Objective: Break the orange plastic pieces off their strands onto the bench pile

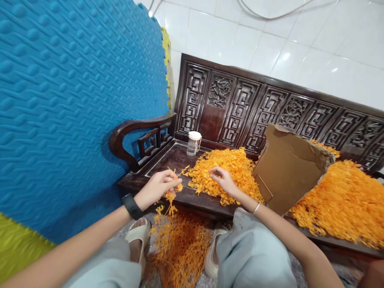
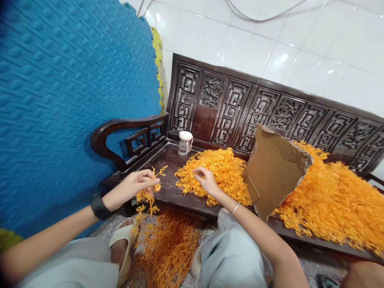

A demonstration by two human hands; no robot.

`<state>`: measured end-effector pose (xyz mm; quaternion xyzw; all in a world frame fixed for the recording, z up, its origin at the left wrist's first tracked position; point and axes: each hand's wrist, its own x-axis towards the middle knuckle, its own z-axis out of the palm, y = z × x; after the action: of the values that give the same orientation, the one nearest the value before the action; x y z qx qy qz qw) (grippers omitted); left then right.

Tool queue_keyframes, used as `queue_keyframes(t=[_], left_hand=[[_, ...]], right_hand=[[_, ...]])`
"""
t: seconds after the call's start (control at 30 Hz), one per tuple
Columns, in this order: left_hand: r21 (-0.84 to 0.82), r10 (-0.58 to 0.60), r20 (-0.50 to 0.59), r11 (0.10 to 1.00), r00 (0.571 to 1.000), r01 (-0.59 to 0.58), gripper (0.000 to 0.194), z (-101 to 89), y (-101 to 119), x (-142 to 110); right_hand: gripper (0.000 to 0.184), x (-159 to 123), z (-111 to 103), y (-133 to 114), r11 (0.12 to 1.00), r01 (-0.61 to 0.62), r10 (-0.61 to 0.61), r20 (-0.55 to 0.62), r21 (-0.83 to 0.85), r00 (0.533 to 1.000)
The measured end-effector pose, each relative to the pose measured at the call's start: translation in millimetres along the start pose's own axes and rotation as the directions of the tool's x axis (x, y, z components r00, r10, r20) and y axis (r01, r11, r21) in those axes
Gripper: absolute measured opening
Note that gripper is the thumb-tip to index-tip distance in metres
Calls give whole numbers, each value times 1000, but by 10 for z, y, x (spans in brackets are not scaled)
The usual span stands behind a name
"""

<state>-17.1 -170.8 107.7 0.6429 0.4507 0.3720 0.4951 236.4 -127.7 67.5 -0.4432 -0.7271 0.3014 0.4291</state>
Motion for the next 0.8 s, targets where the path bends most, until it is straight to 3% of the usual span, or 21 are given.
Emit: queue_keyframes(t=[0.07, 0.13, 0.2, 0.33, 0.5, 0.67, 0.8], left_hand=[[-22, 30, -31, 999, 999, -31, 30, -8, 48, -20], [-8, 80, -55, 997, 995, -80, 30, -22, 99, -47], [21, 116, -75, 993, 990, -115, 30, -35, 135, -70], [23, 123, -103, 992, 987, -121, 29, -44, 139, -85], [-50, 124, -139, 990, 983, -132, 27, -38, 102, -65], [-53, 153, -159, 985, 975, -163, 29, -44, 104, -67], [-56, 150, -192, 985, 970, -164, 30, -53, 118, -93]], right_hand=[[8, -8, 15, -23, 984, 137, -129, 73, -116, 989], [11, -14, 35, -34, 926, 296, -256, 185, -236, 949], [13, -18, 64, -23, 867, 391, -309, 282, -309, 908], [13, -35, 159, 64, 777, 473, -283, 442, -414, 851], [11, -43, 358, 173, 568, 592, -171, 621, -572, 765], [11, 94, 531, 221, 489, 616, -172, 624, -617, 762], [15, 235, 546, 236, 448, 587, -175, 578, -674, 797]])
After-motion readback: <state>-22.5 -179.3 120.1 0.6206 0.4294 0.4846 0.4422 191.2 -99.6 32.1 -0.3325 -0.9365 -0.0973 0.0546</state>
